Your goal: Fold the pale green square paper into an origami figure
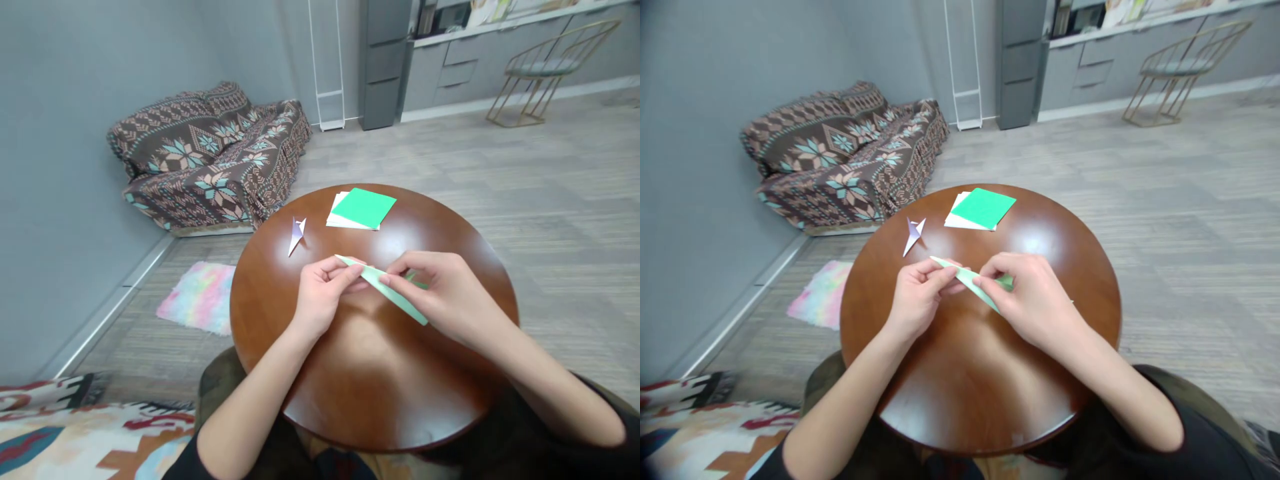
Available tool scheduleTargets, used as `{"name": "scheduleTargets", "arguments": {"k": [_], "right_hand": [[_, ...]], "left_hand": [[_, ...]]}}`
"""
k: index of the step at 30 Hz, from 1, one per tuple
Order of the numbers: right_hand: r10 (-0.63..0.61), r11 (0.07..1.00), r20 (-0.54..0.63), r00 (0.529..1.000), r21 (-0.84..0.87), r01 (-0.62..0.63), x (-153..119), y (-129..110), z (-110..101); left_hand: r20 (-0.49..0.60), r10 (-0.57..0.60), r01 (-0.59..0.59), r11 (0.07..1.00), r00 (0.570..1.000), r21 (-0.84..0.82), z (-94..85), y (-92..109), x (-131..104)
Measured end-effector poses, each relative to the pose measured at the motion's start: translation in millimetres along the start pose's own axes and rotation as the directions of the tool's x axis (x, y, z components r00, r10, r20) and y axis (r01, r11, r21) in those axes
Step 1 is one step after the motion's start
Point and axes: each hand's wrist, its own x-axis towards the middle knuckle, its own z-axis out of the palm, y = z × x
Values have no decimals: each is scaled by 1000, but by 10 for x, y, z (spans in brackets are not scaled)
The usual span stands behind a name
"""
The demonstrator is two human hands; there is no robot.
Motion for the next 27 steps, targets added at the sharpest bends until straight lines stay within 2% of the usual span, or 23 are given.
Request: {"name": "scheduleTargets", "arguments": {"k": [9,27], "right_hand": [[25,1000,19,1000,15,-25,4,0,-4],[-17,1000,25,1000,22,16,0,23,-31]], "left_hand": [[-17,-20,19,999,1000,-27,10,-19,-7],[-11,-34,32,983,999,-182,-9,59,2]]}}
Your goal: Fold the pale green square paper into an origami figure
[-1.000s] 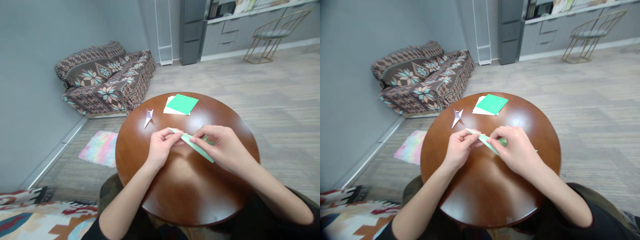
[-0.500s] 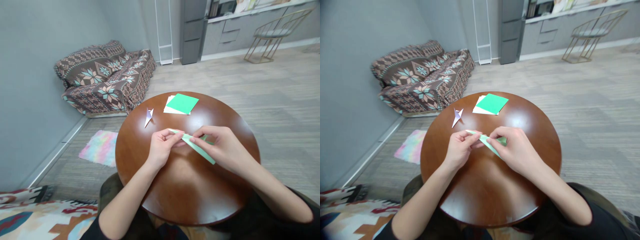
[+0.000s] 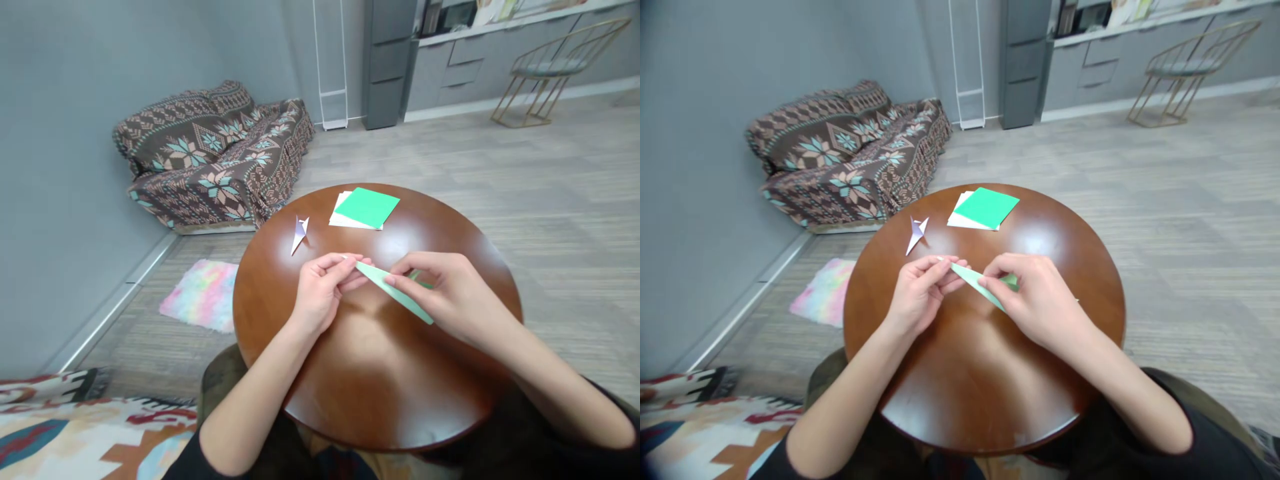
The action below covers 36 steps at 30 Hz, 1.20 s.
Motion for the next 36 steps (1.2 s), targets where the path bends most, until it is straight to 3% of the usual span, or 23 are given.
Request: {"name": "scheduleTargets", "arguments": {"k": [9,15,21,24,28,36], "right_hand": [[14,1000,2,1000,-16,-14,-1,-12,5],[95,995,19,995,36,-96,-1,-23,-12],[146,985,75,986,80,-152,17,-41,-2],[110,990,64,992,85,-115,16,-39,15],[-34,998,8,999,45,33,-13,-18,29],[-235,968,-73,969,-105,227,-43,-1,48]], "left_hand": [[-98,68,-72,997,993,-34,-55,48,40],[46,110,-115,987,993,111,-12,6,10],[7,86,-86,988,996,130,-13,-38,12],[3,79,-79,990,997,115,0,-39,-2],[9,132,-133,986,991,96,13,-19,-18],[45,247,-249,967,968,60,22,27,-31]]}}
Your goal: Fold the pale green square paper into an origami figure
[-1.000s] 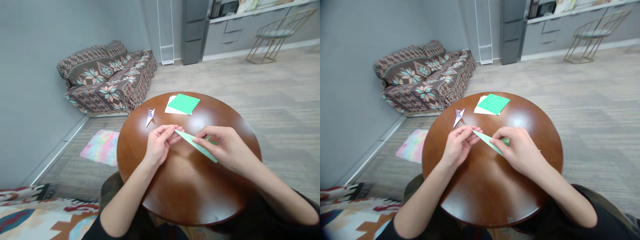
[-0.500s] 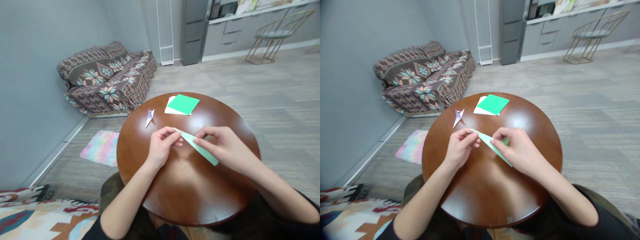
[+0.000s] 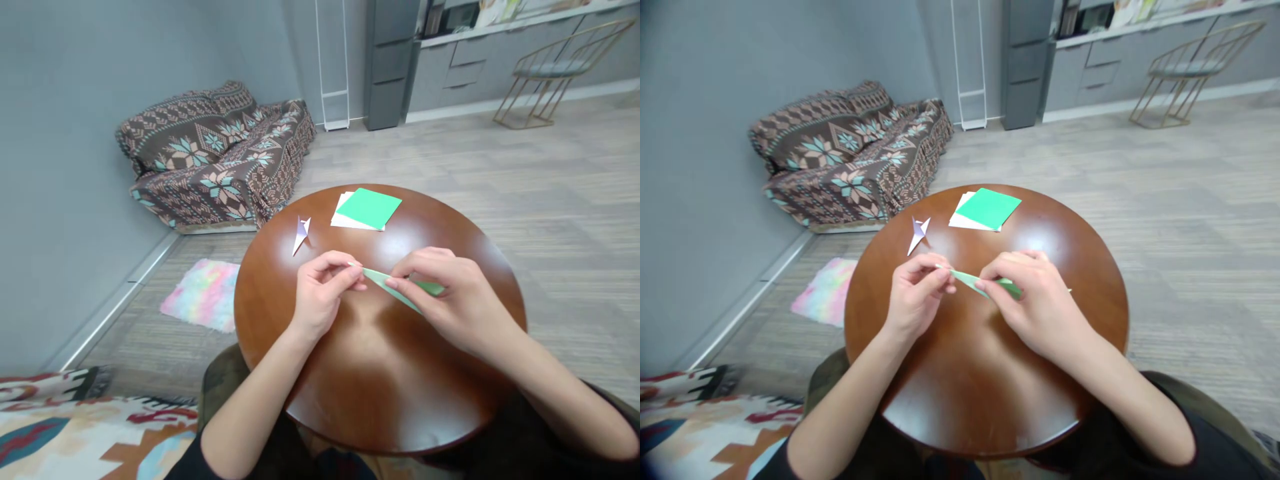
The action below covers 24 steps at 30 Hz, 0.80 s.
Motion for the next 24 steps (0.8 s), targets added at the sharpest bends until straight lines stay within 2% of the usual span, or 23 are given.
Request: {"name": "scheduleTargets", "arguments": {"k": [15,20,24], "right_hand": [[75,993,75,994,87,-81,29,-22,2],[101,984,117,988,136,-117,31,-53,-14],[150,975,154,977,144,-172,30,-45,-7]], "left_hand": [[-18,-28,28,1000,999,-12,-4,8,-12],[-88,-65,64,998,994,-8,20,36,-5],[-190,-103,89,993,976,-81,-31,56,40]]}}
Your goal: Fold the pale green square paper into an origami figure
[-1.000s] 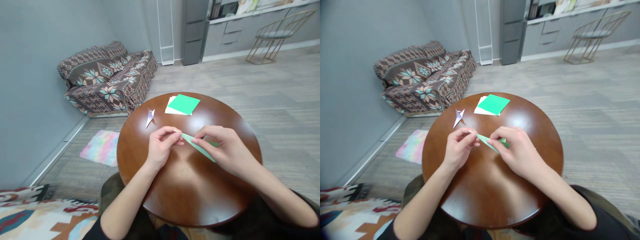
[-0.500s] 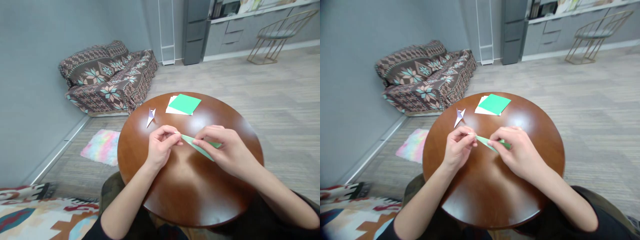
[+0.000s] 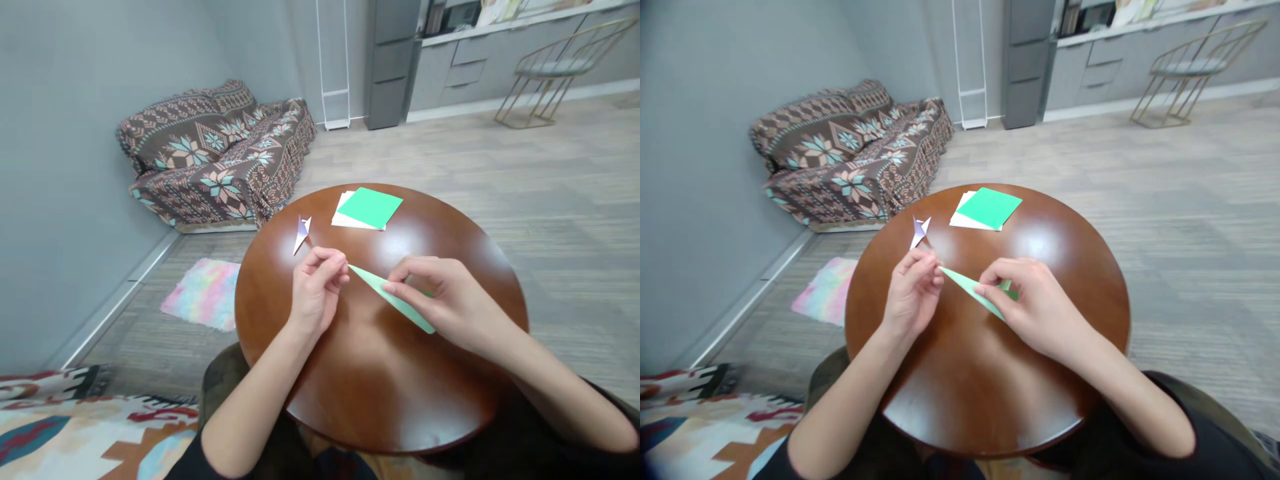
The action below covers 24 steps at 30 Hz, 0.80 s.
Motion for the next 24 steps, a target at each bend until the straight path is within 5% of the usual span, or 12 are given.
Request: {"name": "scheduleTargets", "arguments": {"k": [3,10,17,24], "right_hand": [[48,998,7,999,37,-49,14,5,3],[151,981,38,988,117,-154,24,-34,-24],[111,992,11,994,67,-111,10,-36,-39],[99,993,-3,995,69,-99,30,4,4]], "left_hand": [[-20,4,-4,999,1000,-40,-21,12,15],[317,-47,-10,985,947,174,7,-34,-68],[263,-7,-51,975,965,216,-40,-62,-46],[264,-135,51,952,955,301,-21,-97,-62]]}}
